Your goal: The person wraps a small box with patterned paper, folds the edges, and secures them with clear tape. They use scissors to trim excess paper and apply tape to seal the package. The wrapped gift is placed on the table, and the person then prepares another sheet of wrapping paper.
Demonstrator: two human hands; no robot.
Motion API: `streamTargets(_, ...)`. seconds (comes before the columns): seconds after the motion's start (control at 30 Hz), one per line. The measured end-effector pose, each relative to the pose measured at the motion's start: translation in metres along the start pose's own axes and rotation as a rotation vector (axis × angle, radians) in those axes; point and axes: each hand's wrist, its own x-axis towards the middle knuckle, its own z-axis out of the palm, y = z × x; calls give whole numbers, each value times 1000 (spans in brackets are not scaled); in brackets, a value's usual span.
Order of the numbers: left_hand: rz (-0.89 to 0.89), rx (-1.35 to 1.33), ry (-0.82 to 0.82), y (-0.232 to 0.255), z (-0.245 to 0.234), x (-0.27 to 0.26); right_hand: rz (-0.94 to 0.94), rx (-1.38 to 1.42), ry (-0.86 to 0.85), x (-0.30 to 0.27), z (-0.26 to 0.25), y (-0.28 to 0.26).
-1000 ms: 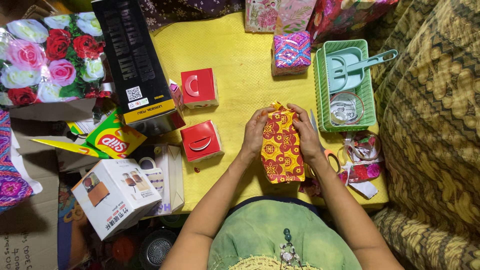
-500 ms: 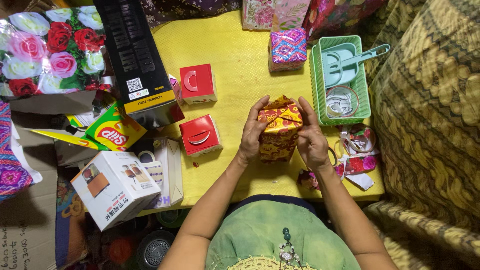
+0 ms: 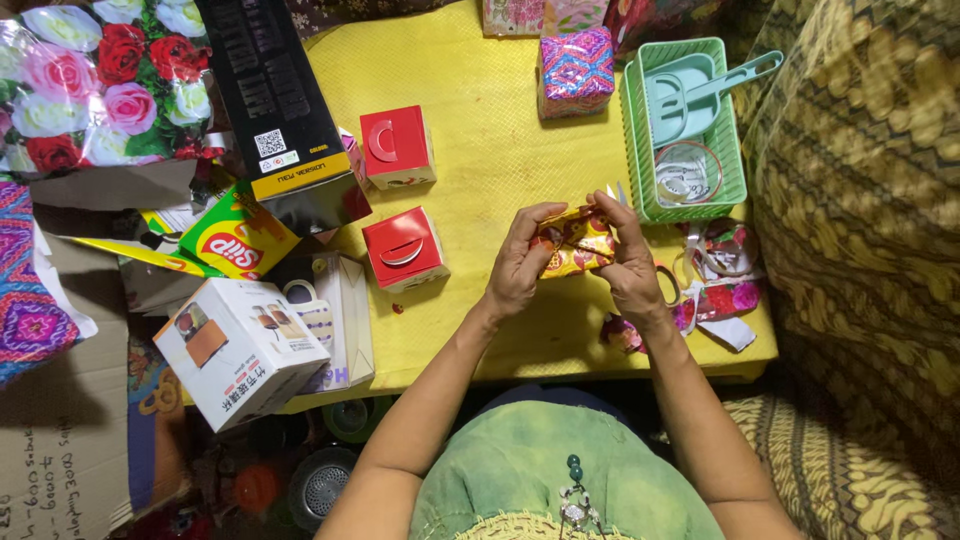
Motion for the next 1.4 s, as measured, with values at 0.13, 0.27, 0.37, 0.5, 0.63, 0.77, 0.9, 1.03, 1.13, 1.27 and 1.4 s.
streamTargets(0.13,-5,-11,-31,2,-3,-5,-19,-8,-11,-5,3,-1)
streamTargets(0.27,70,28,-6,-6,1,-8,-10,-22,18,-10,0,0)
streamTargets(0.37,31,-10,69,-9,4,-17,-32,-32,22,-12,3,4)
streamTargets(0.5,3,-31,126,-14,7,-17,-95,-107,-11,-6,-3,4)
streamTargets(0.63,9,53,172,-12,13,-23,-142,-190,-14,-7,-4,1)
streamTargets(0.77,61,1,126,-1,26,-31,-37,-30,38,-16,-6,-9)
streamTargets(0.9,26,33,50,13,45,-37,30,252,16,-27,-15,-25)
streamTargets(1.03,-64,-271,150,19,57,-37,46,286,-74,-37,-24,-36)
streamTargets(1.13,-71,-340,218,21,65,-41,89,303,-53,-44,-25,-38)
streamTargets(1.27,-28,-472,296,18,72,-49,44,333,-18,-53,-26,-37)
streamTargets(1.4,-3,-490,256,16,75,-59,123,524,7,-65,-31,-38)
